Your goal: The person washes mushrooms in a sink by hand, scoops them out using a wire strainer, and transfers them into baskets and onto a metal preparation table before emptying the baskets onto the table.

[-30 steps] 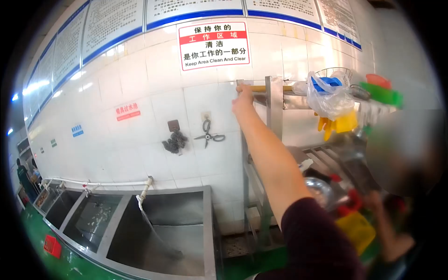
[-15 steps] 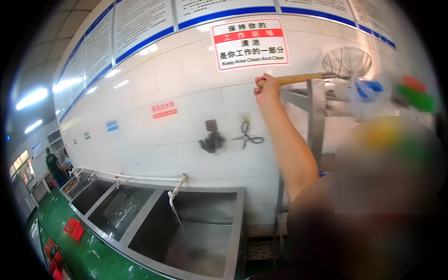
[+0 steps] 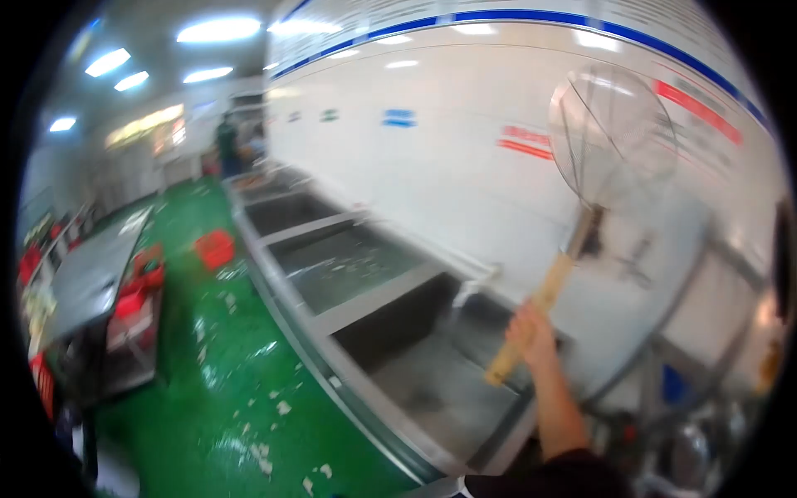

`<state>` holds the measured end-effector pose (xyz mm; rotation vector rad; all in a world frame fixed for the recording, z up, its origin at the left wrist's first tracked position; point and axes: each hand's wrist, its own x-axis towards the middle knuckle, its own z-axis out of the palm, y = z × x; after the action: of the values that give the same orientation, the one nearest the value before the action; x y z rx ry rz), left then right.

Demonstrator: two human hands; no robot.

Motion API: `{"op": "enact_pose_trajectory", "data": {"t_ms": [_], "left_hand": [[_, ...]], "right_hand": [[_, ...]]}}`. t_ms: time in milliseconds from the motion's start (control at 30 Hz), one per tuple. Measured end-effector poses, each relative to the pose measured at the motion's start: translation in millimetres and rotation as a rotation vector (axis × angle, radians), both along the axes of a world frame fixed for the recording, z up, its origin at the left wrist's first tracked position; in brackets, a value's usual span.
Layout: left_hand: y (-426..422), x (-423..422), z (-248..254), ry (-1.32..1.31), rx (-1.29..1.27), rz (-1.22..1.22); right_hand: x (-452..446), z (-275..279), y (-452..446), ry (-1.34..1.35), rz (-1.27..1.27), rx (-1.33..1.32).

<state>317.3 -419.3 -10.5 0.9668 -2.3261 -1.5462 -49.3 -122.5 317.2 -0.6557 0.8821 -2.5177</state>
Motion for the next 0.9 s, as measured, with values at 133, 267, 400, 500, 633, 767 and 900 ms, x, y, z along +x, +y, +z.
{"op": "enact_pose_trajectory", "data": {"t_ms": [133, 267, 400, 500, 633, 767, 900], "left_hand": [[-98.0, 114.1, -65.2, -0.126, 0.158, 0.238], [-202.0, 216.0, -117.7, -0.275, 0.334, 0.488], [-279.9, 297.9, -142.5, -0.396, 0.476, 0.737], [-337.4, 331.3, -156.0, -0.378, 0.521, 0.856], [-447.5, 330.3, -195.7, -0.083, 0.459, 0.884], [-549.1, 217.3, -144.2, -0.003, 0.274, 0.884], [-597.4, 177.7, -114.2, -0.221, 0.255, 0.757]], "right_hand": [[41.5, -75.0, -108.5, -0.051, -0.134, 0.362], [69.9, -106.5, -211.5, -0.134, -0.137, 0.62], [75.7, -114.8, -331.3, -0.116, 0.077, 0.638], [73.8, -111.2, -405.7, -0.099, 0.122, 0.735], [42.9, -123.7, -507.7, 0.035, 0.141, 0.786], [-5.8, -142.1, -649.0, 0.259, 0.147, 0.694], [-31.2, -125.3, -806.1, 0.147, 0.297, 0.523]]}}
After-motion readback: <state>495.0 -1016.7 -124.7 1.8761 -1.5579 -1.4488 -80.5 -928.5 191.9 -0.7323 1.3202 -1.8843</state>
